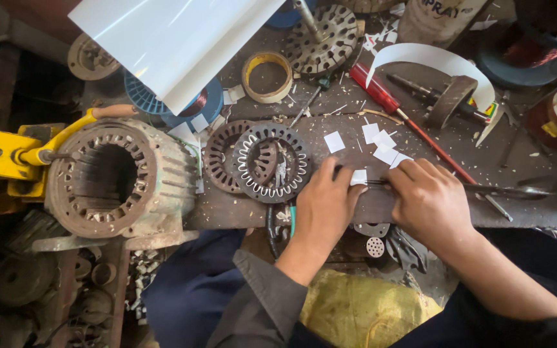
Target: The person places small white rectangular pieces into the slots of a circular motor stator on a cluttered workbench. They repeatedly pick up pieces, align them, and press them into place while handling the stator with both hands.
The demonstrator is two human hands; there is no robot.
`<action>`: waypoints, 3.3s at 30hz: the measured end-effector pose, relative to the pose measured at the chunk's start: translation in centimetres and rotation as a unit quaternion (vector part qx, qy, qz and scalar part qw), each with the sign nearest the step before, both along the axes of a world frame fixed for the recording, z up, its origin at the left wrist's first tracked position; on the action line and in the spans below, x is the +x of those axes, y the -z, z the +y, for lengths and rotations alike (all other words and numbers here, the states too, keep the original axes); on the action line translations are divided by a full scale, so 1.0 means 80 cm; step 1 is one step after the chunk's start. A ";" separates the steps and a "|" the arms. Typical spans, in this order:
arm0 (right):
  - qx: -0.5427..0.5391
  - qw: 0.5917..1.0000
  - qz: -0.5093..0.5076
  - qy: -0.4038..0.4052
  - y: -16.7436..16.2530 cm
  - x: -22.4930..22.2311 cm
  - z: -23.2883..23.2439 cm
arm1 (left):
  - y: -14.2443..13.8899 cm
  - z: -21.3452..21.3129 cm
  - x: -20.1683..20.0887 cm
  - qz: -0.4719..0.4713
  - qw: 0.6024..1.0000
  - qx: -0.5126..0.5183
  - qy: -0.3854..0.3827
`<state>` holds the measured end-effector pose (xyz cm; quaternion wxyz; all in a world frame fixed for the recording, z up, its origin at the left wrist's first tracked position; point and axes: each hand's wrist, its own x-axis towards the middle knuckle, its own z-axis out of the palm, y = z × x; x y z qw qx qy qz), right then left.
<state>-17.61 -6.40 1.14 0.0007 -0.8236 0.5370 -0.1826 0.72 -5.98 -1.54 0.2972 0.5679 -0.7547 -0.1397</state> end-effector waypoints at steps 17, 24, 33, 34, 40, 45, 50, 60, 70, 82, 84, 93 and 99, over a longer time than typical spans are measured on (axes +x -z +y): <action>-0.026 0.999 -0.022 0.010 0.010 0.006 -0.008 | 0.002 0.042 -0.016 -0.137 0.989 -0.038 0.038; -0.028 1.000 0.004 0.006 0.010 0.008 -0.019 | -0.004 0.040 -0.018 -0.161 0.986 -0.015 0.048; -0.057 0.998 -0.025 -0.015 0.006 -0.001 -0.026 | -0.003 0.027 -0.009 -0.046 0.998 -0.043 0.017; -0.056 0.998 -0.028 -0.020 0.005 -0.002 -0.021 | -0.002 0.023 -0.009 -0.025 0.999 -0.044 0.016; -0.048 0.998 -0.020 -0.017 0.008 0.000 -0.014 | 0.001 0.007 -0.021 0.013 0.997 -0.069 -0.028; -0.048 0.998 -0.030 -0.029 0.015 -0.001 -0.014 | 0.011 0.007 -0.017 -0.009 0.998 -0.066 -0.017; -0.022 0.999 -0.017 -0.026 0.016 -0.004 -0.007 | 0.015 0.007 -0.021 -0.053 0.996 -0.068 -0.017; -0.039 0.998 0.023 -0.045 0.006 -0.029 -0.009 | 0.012 -0.011 -0.022 -0.004 1.000 0.014 -0.022; -0.037 0.998 0.054 -0.024 -0.010 -0.020 -0.049 | -0.010 -0.007 -0.027 0.272 0.962 -0.010 0.006; 0.236 0.877 -0.399 0.128 -0.013 0.033 -0.011 | -0.028 -0.012 -0.013 0.468 0.870 0.114 -0.106; 0.239 0.880 -0.392 0.123 -0.019 0.033 -0.019 | -0.035 -0.011 -0.006 0.471 0.861 0.173 -0.085; 0.074 0.965 -0.232 -0.094 -0.050 0.040 -0.019 | -0.039 -0.013 0.026 0.539 0.809 0.231 -0.046; 0.066 0.959 -0.257 -0.099 -0.040 0.031 -0.023 | -0.045 -0.016 0.041 0.610 0.716 0.340 -0.019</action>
